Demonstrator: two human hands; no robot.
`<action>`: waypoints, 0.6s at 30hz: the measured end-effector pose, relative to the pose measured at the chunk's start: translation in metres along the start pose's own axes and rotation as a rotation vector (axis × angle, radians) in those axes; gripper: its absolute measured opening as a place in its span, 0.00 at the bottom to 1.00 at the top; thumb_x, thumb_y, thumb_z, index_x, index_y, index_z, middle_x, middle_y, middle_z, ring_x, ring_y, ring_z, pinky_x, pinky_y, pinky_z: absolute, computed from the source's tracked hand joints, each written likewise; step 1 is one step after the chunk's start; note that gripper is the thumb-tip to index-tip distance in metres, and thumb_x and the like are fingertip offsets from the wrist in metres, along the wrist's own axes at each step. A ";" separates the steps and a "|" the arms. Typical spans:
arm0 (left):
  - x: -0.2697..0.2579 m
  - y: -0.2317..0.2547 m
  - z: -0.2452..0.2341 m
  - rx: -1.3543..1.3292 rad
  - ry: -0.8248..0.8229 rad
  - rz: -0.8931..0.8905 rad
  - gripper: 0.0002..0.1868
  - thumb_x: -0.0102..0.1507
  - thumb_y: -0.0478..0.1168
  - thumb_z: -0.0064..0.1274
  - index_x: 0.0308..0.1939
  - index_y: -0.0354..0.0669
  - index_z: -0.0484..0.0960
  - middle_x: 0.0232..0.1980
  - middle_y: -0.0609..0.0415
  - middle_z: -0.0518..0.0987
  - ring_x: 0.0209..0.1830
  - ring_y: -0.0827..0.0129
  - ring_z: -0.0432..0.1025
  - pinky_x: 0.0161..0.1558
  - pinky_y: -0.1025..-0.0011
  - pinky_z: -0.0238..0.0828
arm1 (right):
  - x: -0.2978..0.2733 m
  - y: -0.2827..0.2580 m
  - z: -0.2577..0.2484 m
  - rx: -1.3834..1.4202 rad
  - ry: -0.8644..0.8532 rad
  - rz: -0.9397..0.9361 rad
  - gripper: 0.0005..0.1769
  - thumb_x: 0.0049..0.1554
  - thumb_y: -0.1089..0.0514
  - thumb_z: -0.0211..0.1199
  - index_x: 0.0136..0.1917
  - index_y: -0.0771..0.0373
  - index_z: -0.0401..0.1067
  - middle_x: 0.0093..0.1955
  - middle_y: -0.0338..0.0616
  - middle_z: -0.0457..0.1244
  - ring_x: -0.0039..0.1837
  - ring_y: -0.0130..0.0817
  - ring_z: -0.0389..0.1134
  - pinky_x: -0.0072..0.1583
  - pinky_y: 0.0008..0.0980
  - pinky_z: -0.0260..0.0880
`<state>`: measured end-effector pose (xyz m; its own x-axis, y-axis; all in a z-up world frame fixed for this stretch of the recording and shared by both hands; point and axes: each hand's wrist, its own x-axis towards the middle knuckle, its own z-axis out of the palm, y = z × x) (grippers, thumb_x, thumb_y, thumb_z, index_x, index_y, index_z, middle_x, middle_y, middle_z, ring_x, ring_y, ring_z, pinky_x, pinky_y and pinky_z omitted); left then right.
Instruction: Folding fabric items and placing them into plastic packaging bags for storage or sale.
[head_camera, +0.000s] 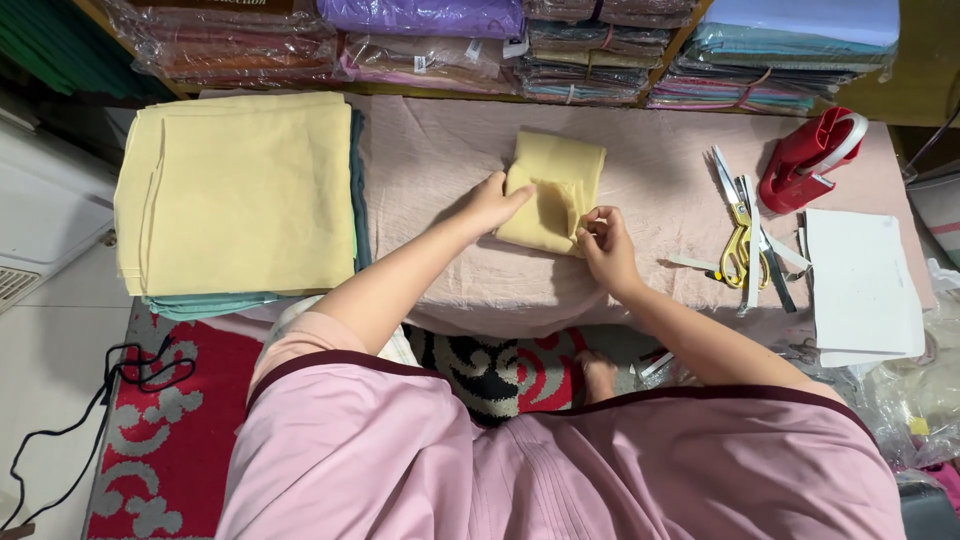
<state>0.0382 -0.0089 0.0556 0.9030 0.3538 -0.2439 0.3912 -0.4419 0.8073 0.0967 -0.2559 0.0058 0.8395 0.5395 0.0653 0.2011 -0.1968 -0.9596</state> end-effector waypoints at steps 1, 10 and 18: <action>0.005 -0.004 0.003 0.048 -0.075 -0.040 0.31 0.57 0.63 0.53 0.54 0.45 0.77 0.52 0.45 0.83 0.57 0.49 0.78 0.53 0.53 0.75 | 0.008 0.011 -0.002 0.030 -0.002 0.026 0.10 0.64 0.66 0.58 0.58 0.57 0.63 0.44 0.42 0.67 0.42 0.29 0.68 0.43 0.26 0.69; -0.003 -0.016 0.009 0.192 -0.142 0.099 0.38 0.57 0.39 0.58 0.67 0.38 0.58 0.65 0.30 0.69 0.68 0.37 0.68 0.67 0.46 0.67 | -0.001 -0.020 0.000 -0.019 -0.052 0.045 0.28 0.51 0.57 0.77 0.60 0.63 0.67 0.49 0.53 0.65 0.47 0.41 0.70 0.46 0.36 0.73; -0.012 -0.044 0.010 0.100 0.105 0.294 0.23 0.55 0.41 0.68 0.44 0.39 0.70 0.48 0.37 0.73 0.59 0.37 0.70 0.63 0.50 0.65 | -0.012 -0.023 0.001 -0.109 -0.049 -0.017 0.34 0.57 0.65 0.67 0.69 0.64 0.52 0.57 0.64 0.66 0.57 0.57 0.71 0.58 0.49 0.71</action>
<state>0.0123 -0.0021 0.0171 0.9585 0.2800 0.0531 0.1365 -0.6145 0.7771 0.0810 -0.2571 0.0273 0.8104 0.5822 0.0651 0.2708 -0.2737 -0.9229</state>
